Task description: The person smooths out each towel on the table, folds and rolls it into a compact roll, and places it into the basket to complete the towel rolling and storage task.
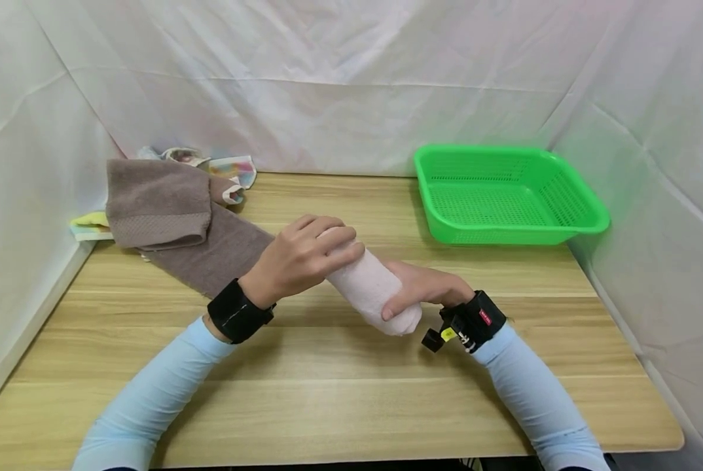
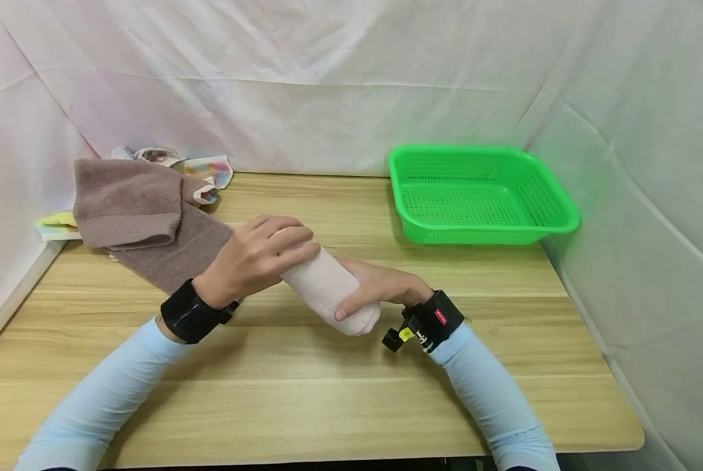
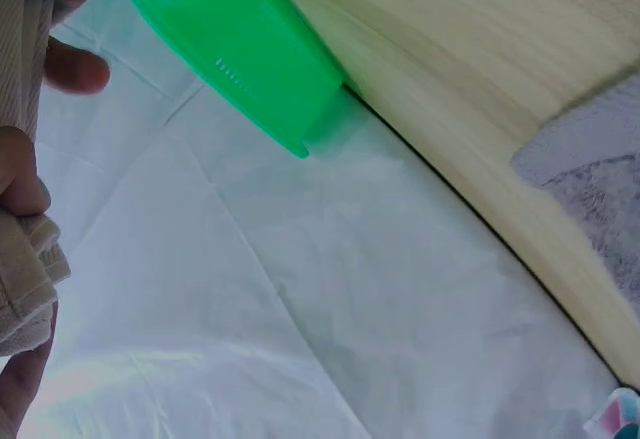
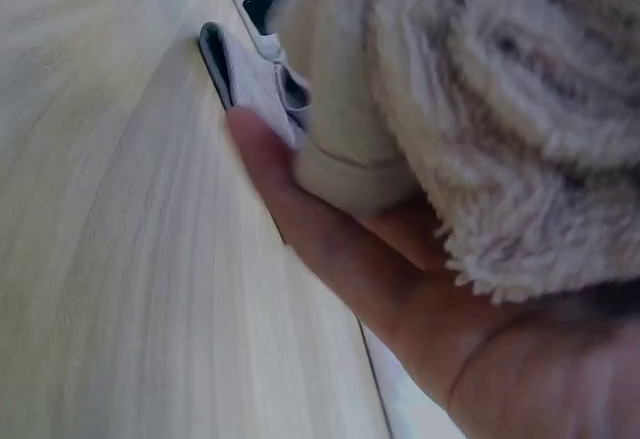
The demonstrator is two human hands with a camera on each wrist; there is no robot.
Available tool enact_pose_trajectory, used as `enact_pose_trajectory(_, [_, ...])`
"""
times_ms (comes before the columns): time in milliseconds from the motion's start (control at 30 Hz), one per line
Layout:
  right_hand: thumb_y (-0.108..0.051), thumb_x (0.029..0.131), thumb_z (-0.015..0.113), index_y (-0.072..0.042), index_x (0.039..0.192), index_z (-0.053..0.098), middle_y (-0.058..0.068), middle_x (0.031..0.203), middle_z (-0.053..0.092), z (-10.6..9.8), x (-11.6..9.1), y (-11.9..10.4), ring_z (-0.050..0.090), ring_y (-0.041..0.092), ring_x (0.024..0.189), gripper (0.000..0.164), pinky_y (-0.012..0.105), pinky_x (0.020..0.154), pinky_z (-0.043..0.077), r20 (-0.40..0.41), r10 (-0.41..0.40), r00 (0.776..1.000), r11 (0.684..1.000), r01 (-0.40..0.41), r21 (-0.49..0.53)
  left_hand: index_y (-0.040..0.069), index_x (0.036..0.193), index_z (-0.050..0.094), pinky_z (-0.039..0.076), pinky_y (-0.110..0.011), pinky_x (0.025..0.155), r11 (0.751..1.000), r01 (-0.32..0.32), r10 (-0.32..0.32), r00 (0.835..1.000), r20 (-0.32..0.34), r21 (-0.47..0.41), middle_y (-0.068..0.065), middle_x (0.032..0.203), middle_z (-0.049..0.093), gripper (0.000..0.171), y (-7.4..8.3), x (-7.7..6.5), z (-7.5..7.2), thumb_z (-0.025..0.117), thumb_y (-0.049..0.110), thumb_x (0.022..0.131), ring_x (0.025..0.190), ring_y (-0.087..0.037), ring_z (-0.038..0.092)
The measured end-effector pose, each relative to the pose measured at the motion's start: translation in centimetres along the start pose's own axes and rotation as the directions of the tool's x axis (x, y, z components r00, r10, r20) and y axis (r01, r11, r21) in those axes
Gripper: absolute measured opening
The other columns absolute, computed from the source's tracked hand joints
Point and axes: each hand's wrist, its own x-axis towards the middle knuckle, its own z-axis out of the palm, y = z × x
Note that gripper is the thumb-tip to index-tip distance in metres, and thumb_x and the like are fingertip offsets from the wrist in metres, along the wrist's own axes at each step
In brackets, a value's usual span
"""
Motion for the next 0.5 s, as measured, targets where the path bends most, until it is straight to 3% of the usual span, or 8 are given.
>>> enact_pose_trajectory(133, [-0.045,0.071,0.090,0.000,0.130,0.051,0.012,0.111,0.066,0.33,-0.21,-0.11,0.068,0.023,0.096,0.083,0.037,0.082,0.060,-0.053,0.013,0.999,0.999,-0.015,-0.037,0.015,0.109,0.071,0.059,-0.039,0.085,1.000,0.002,-0.002,1.000,-0.007,-0.015,-0.004,0.108,0.072,0.027,0.12,-0.02,-0.25,0.063,-0.005,0.093,0.098,-0.024,0.068])
enact_pose_trajectory(233, [-0.037,0.075,0.088,0.003,0.135,0.045,0.023,0.118,0.065,0.65,0.05,0.16,0.068,0.034,0.107,0.084,0.040,0.091,0.058,0.034,-0.041,0.999,0.997,0.038,0.071,0.014,0.110,0.071,0.059,-0.039,0.085,1.000,-0.019,0.019,0.999,-0.033,-0.011,-0.005,0.109,0.071,0.026,0.21,-0.01,-0.28,0.062,-0.005,0.094,0.099,-0.025,0.069])
enact_pose_trajectory(333, [-0.035,0.078,0.086,0.001,0.140,0.039,0.025,0.122,0.063,0.81,0.30,0.41,0.067,0.035,0.110,0.086,0.041,0.093,0.057,0.073,-0.077,0.994,0.987,0.066,0.144,0.014,0.109,0.070,0.059,-0.040,0.084,0.999,-0.031,0.032,0.997,-0.067,0.006,-0.006,0.109,0.071,0.026,0.17,0.09,-0.32,0.061,-0.006,0.096,0.099,-0.026,0.069])
enact_pose_trajectory(500, [-0.038,0.078,0.082,-0.005,0.142,0.040,0.013,0.114,0.062,0.89,0.16,0.12,0.067,0.023,0.097,0.084,0.037,0.082,0.059,-0.051,-0.043,0.998,0.998,0.045,0.034,0.014,0.110,0.070,0.059,-0.041,0.085,1.000,-0.009,0.009,0.999,-0.051,-0.004,-0.006,0.109,0.071,0.026,-0.29,0.04,-0.37,0.061,-0.005,0.095,0.100,-0.026,0.068])
